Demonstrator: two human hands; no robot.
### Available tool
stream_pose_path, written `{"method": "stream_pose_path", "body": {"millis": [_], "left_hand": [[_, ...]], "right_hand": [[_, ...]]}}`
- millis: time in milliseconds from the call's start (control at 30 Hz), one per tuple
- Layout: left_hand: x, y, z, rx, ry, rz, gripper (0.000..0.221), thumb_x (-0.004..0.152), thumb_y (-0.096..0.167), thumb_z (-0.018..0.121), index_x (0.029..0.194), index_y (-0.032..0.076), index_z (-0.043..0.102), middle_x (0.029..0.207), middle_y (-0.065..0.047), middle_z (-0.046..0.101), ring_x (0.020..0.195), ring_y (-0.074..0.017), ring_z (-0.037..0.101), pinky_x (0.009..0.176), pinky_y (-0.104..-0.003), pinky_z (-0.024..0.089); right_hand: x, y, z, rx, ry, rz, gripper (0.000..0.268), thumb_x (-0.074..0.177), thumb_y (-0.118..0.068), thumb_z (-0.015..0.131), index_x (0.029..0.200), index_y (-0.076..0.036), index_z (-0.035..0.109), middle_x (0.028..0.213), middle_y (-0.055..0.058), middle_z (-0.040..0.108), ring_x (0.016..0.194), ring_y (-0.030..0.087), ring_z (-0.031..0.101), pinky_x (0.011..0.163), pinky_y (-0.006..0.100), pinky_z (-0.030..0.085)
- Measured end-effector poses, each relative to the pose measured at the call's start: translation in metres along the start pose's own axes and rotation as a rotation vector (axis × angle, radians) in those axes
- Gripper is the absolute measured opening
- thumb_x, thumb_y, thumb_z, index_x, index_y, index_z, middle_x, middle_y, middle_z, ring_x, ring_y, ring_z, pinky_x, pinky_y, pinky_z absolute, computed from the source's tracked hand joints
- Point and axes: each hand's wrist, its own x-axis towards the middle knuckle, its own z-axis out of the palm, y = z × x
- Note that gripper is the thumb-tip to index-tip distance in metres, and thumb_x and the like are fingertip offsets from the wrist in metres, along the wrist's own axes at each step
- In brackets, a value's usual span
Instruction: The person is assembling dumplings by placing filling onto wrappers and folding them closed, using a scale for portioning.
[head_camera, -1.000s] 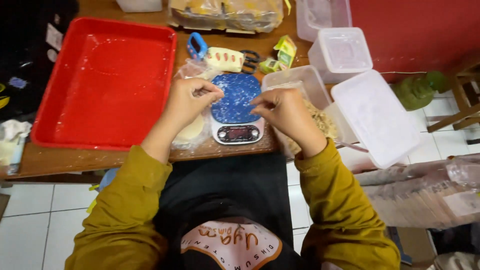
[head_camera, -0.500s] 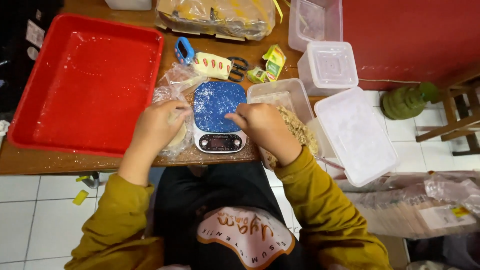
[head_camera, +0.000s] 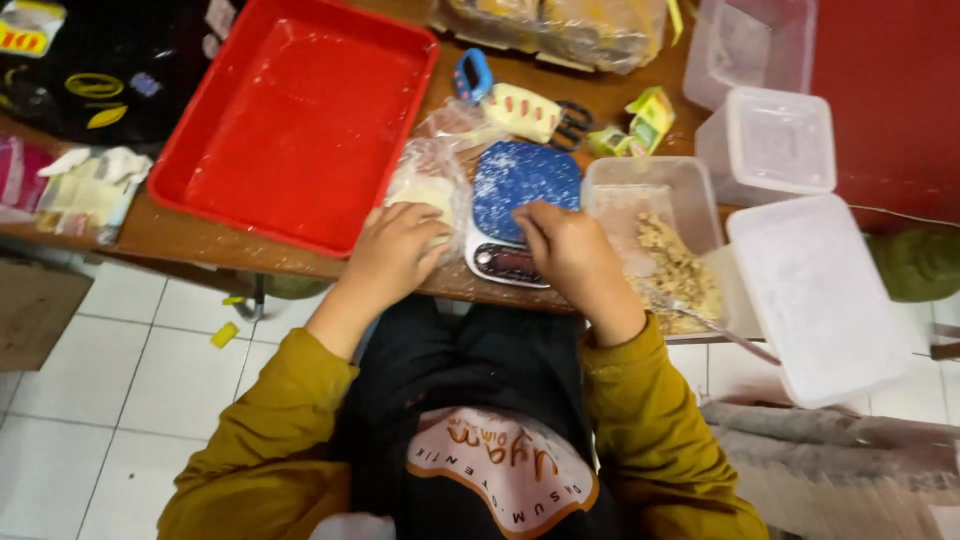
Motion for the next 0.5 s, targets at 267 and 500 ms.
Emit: {"method": "stream_pose_path", "body": {"millis": [267,500], "left_hand": [[-0.051,-0.024,-0.026,-0.212,0.267,-0.167,0.05,0.081,-0.002,0.068,0.12,0.029,0.07,0.118,-0.006,0.05,0.091,-0.0313,0.069,0.085,-0.04,0.058],[-0.058,-0.038,-0.055,-0.512,0.318,-0.294,0.059,0.085,-0.009,0.074,0.135,0.019,0.063,0.13,-0.015,0.044,0.092,-0.0277,0.074,0.085,-0.033,0.061]], "right_hand": [[0.011,-0.055,0.036,0.06,0.012,-0.075,0.022,0.094,-0.013,0.063,0.114,-0.011,0.071,0.094,0.014,0.074,0.096,0.037,0.071,0.084,0.046,0.057],[0.033,-0.063,0.082,0.074,0.056,-0.218,0.017,0.088,-0.01,0.069,0.104,-0.012,0.075,0.092,0.011,0.07,0.097,0.035,0.065,0.087,0.043,0.054]]}}
